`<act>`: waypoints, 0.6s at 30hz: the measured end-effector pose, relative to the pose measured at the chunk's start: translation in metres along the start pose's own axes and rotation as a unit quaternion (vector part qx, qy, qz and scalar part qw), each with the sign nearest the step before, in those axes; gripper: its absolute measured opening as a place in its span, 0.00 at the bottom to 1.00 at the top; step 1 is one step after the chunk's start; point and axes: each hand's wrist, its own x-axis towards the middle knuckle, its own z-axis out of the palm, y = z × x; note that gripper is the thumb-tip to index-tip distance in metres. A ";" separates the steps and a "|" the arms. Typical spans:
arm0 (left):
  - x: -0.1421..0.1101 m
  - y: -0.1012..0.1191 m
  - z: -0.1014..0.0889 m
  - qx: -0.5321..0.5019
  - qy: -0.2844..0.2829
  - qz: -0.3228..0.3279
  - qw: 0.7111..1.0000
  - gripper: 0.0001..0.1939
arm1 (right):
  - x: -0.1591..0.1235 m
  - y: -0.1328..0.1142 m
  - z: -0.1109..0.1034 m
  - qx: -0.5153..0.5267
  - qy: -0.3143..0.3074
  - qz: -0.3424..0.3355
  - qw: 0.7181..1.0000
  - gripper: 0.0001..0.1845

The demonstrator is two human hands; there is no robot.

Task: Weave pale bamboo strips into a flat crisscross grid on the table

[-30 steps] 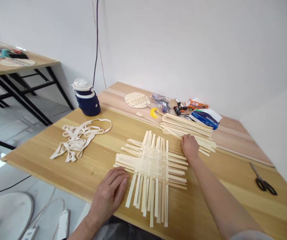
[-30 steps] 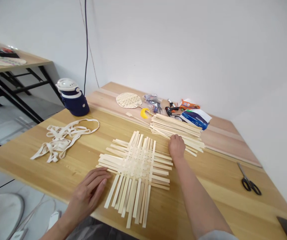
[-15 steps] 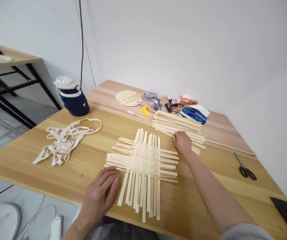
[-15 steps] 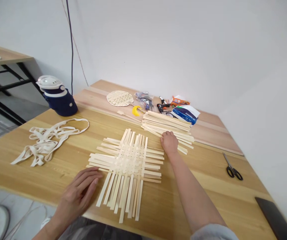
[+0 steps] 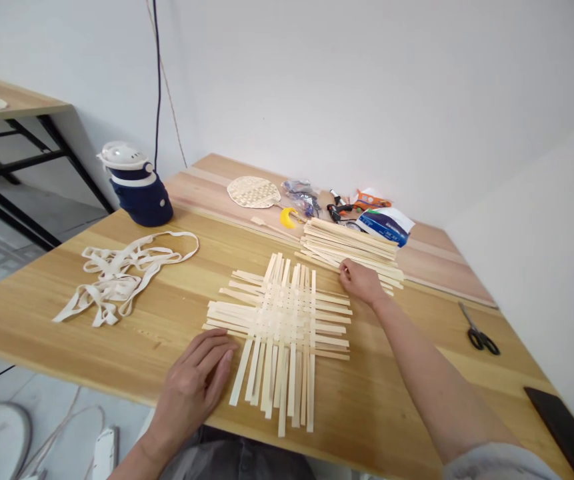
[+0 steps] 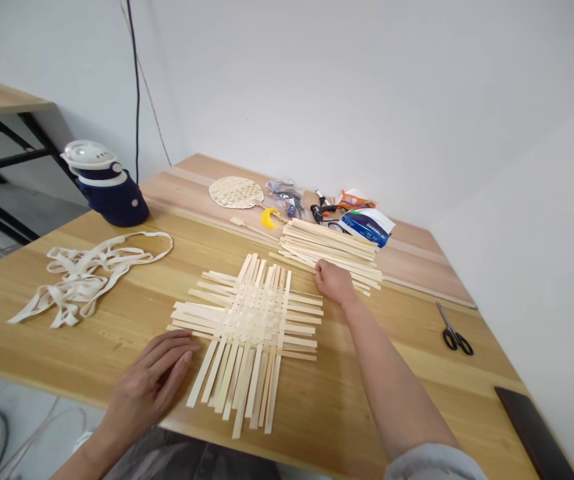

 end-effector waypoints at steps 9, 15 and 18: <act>0.002 0.001 0.000 -0.004 -0.001 -0.012 1.000 0.09 | -0.004 -0.007 -0.010 0.058 0.035 0.094 0.993 0.10; 0.014 0.017 -0.008 -0.047 0.010 0.000 0.999 0.11 | -0.054 -0.009 -0.016 0.317 0.107 0.132 0.933 0.11; 0.042 0.051 -0.020 -0.153 -0.059 -0.015 0.986 0.10 | -0.083 -0.009 -0.008 0.409 0.085 0.167 0.893 0.16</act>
